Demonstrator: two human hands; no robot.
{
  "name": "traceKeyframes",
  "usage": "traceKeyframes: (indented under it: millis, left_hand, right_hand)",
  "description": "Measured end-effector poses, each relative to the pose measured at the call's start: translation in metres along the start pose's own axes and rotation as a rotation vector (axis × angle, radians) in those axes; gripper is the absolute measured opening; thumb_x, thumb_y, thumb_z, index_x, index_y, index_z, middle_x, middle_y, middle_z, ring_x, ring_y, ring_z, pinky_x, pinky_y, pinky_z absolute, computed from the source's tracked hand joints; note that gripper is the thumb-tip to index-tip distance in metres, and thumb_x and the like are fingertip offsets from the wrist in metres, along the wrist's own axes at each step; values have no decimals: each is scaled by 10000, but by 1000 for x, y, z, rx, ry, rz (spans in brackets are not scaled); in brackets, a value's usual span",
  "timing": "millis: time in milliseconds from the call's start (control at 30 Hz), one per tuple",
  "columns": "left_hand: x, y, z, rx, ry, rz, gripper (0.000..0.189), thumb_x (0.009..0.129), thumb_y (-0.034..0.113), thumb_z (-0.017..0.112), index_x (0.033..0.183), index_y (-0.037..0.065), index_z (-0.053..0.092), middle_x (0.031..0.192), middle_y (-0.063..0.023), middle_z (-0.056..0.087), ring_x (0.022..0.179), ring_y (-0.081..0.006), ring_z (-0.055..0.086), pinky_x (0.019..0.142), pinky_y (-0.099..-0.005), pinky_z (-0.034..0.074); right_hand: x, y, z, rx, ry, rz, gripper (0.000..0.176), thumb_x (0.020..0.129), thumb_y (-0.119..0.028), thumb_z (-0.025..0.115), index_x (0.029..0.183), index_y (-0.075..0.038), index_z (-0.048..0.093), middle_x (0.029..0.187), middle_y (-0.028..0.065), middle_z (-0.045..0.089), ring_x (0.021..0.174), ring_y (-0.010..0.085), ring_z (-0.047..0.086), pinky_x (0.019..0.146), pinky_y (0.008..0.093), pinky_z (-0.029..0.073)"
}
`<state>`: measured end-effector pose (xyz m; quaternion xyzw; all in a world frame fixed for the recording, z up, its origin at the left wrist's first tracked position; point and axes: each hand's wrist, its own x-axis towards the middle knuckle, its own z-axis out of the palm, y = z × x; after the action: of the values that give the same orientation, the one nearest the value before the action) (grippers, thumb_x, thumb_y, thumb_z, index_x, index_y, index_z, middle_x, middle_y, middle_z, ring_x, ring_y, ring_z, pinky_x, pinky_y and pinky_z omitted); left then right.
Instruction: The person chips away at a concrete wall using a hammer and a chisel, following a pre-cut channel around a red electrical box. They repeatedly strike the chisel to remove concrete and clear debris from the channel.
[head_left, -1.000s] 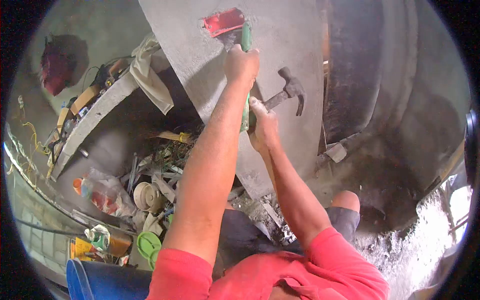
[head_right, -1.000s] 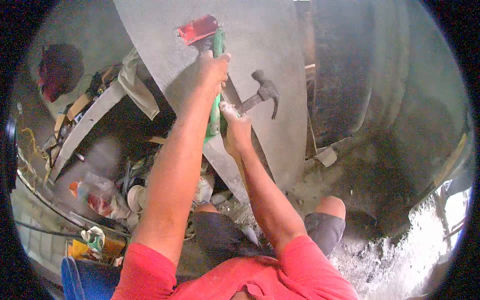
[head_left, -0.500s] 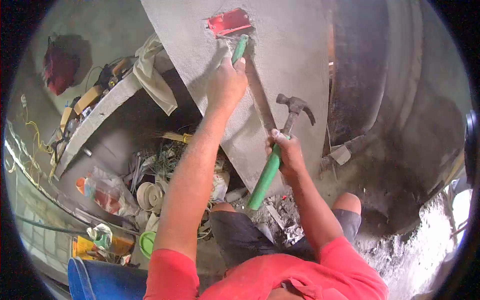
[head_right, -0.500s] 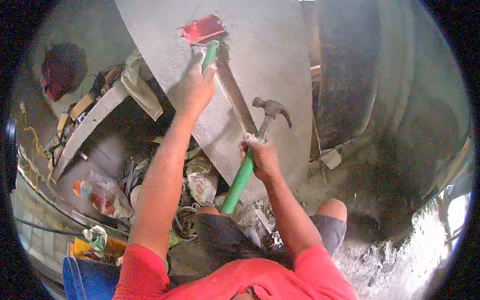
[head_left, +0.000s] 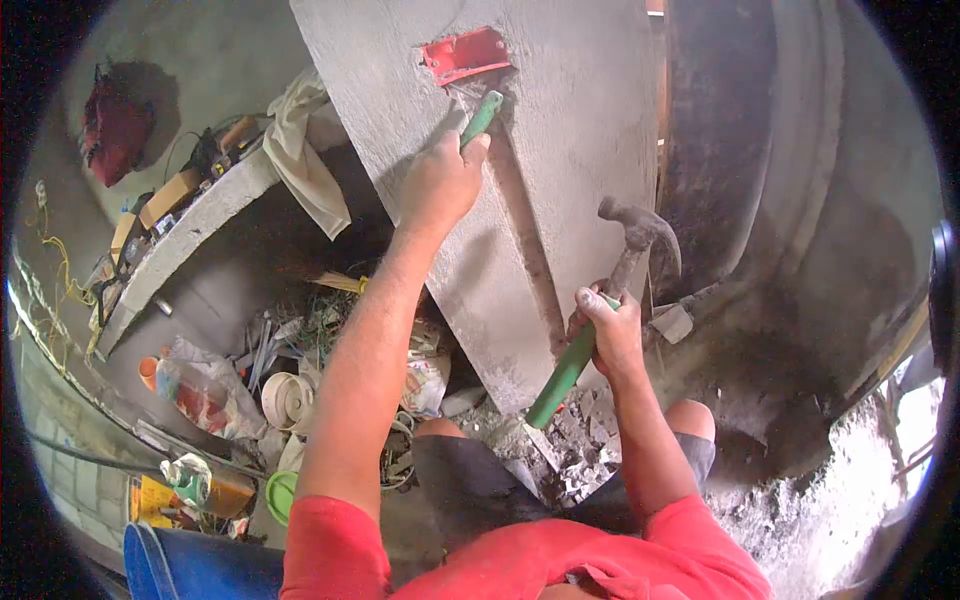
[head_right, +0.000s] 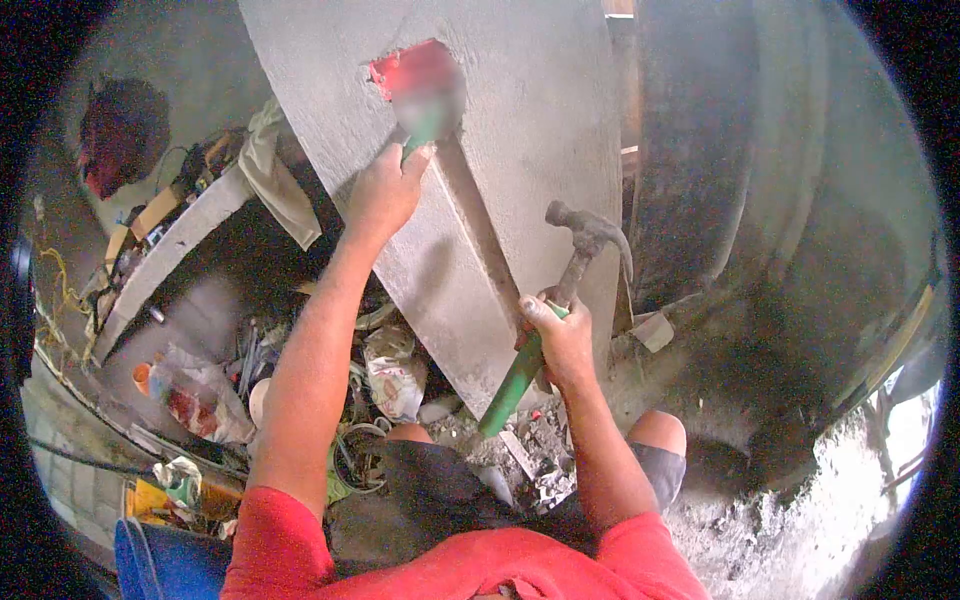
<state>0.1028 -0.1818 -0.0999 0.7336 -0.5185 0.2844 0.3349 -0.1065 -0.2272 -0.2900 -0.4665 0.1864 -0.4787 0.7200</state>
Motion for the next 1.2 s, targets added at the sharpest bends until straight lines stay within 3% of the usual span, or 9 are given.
traceKeyframes:
  millis: [100,267,400,633,767,833,900,1067,1200]
  left_hand:
    - [4,-8,2,-70,-81,-67,541,968,470,504,1094,-45,614,868,-307,669,892,-487,648,819,-542,498]
    - [1,-12,2,-1095,-324,-277,488,960,546,539,881,65,552,606,-27,535,442,-164,510,426,-357,431]
    - [-3,-20,-10,-1364,-374,-451,426,965,523,553,845,117,502,586,56,407,405,-31,347,352,-268,316]
    - [-10,-4,-5,-268,-26,37,563,964,495,544,864,-58,563,794,-314,627,794,-524,617,698,-533,479]
    - [5,-31,9,-246,-8,102,538,959,508,554,850,-20,560,686,-219,627,639,-393,647,573,-456,489]
    - [-1,-15,-17,-772,-316,-295,470,916,508,632,974,55,520,689,-49,550,524,-172,532,448,-334,415]
    - [-12,3,-49,-1031,-328,-202,454,887,473,691,1051,113,468,691,54,444,510,-41,412,402,-229,339]
    - [43,-26,-96,-576,-258,-119,431,931,513,615,1066,108,560,706,53,476,570,-39,463,472,-223,374]
    - [78,-33,-94,108,-85,137,682,941,654,447,1030,2,623,703,-163,597,658,-304,609,641,-427,480]
  right_hand:
    - [-1,1,1,-17,14,-32,278,830,-178,762,934,-29,551,681,49,569,540,165,573,508,322,494]
    - [-8,-18,14,-320,33,-214,273,837,-198,763,913,-10,581,697,55,607,598,145,595,549,317,490]
    - [12,-34,33,-397,18,-477,261,834,-163,766,917,-13,569,693,39,615,584,120,586,547,283,476]
    - [22,-89,74,-507,123,-815,223,855,-145,770,876,-31,579,691,-1,590,616,76,569,563,249,459]
    - [14,-83,60,-378,165,-628,211,857,-118,764,894,-30,576,694,-6,576,596,75,555,548,245,456]
    - [9,-94,51,-386,149,-503,306,876,-260,762,923,-11,591,677,3,576,603,70,532,550,256,444]
    - [23,-113,33,-523,112,-552,318,894,-289,736,940,-9,593,678,7,575,597,65,530,544,256,443]
    - [29,-145,29,-676,3,-484,324,959,-328,629,1007,-8,615,689,26,572,610,87,525,565,282,457]
    - [48,-178,55,-809,36,-746,321,977,-314,592,983,5,622,686,59,582,629,116,555,594,313,479]
